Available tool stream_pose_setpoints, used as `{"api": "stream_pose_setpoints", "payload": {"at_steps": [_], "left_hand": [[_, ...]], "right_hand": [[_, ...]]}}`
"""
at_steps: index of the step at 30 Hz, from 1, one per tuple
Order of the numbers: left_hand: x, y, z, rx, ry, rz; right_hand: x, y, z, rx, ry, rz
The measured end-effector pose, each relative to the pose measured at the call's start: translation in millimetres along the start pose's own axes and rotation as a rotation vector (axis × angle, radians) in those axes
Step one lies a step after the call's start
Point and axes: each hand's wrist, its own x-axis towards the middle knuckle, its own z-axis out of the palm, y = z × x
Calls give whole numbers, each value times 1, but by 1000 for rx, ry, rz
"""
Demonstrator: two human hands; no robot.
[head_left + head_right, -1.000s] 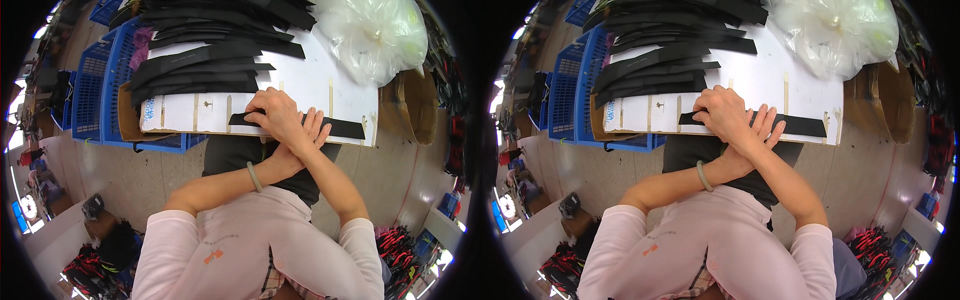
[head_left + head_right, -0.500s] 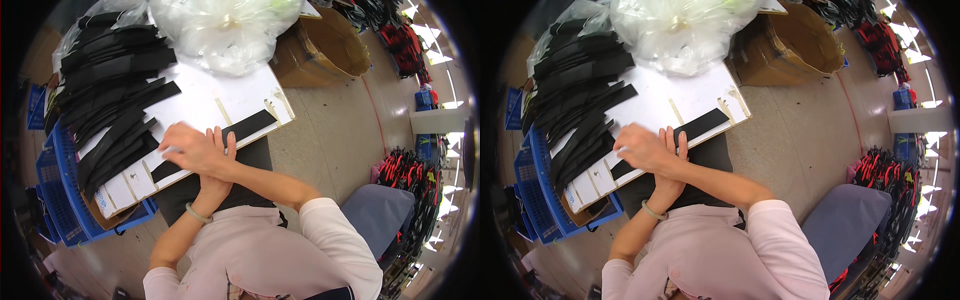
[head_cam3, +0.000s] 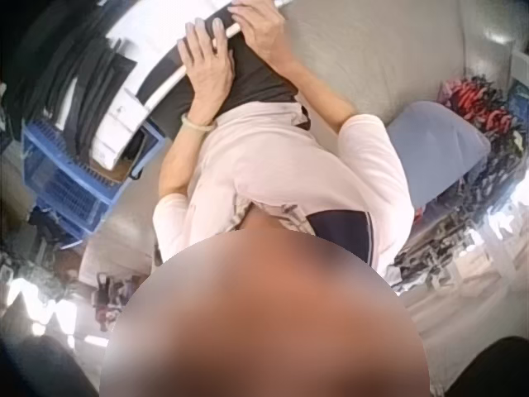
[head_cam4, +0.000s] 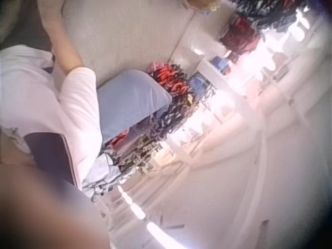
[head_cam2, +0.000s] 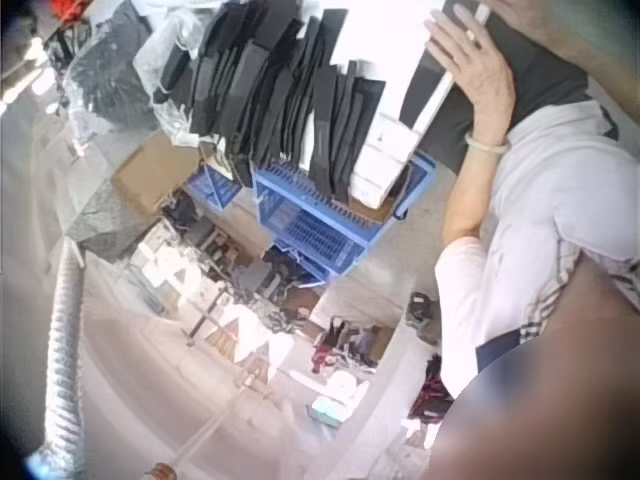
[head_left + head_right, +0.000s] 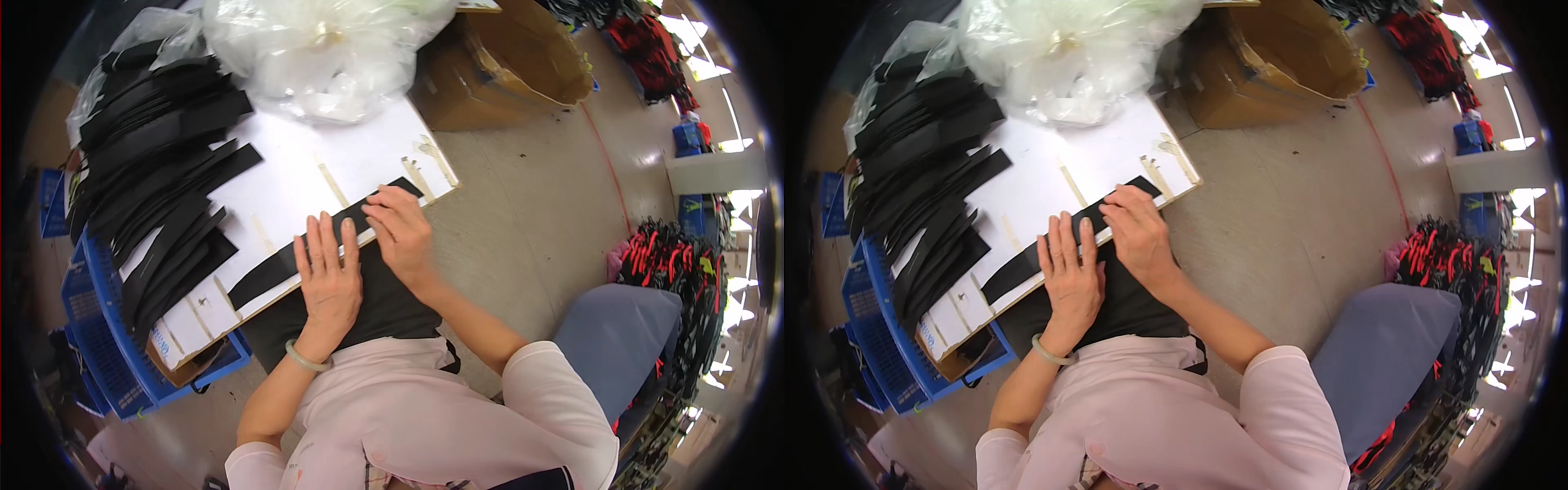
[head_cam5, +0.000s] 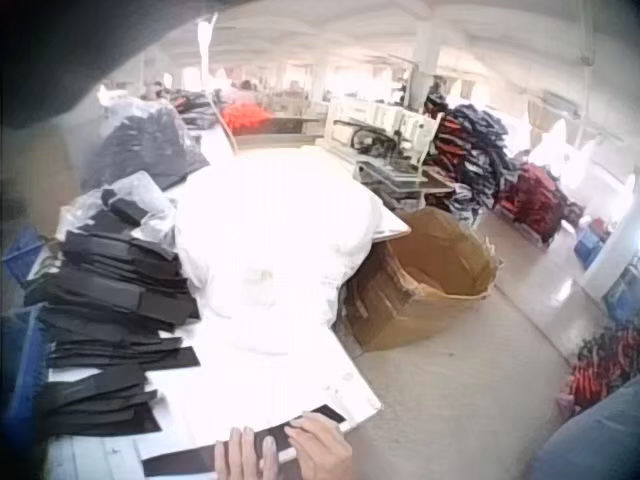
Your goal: Sticking small white labels onto black nylon straps at a factory assembly bench.
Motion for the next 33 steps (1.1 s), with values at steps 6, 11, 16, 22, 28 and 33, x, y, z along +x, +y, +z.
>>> {"api": "stream_pose_setpoints", "payload": {"at_steps": [6, 11, 16, 22, 28, 33], "left_hand": [[-8, -6, 3, 46, -17, 2], [-7, -2, 7, 63, 23, 11], [-10, -2, 11, 92, 23, 3], [-6, -4, 15, 83, 24, 8], [-8, -9, 14, 20, 101, -21], [-3, -11, -4, -164, 210, -22]], "right_hand": [[48, 6, -30, -282, -455, -50], [95, 33, -31, -181, -779, -12], [115, 33, -25, -99, -1044, 106], [120, 36, -27, -81, -1057, 145], [119, 42, -19, 30, -1039, 136], [112, 36, -28, -5, -889, 37]]}}
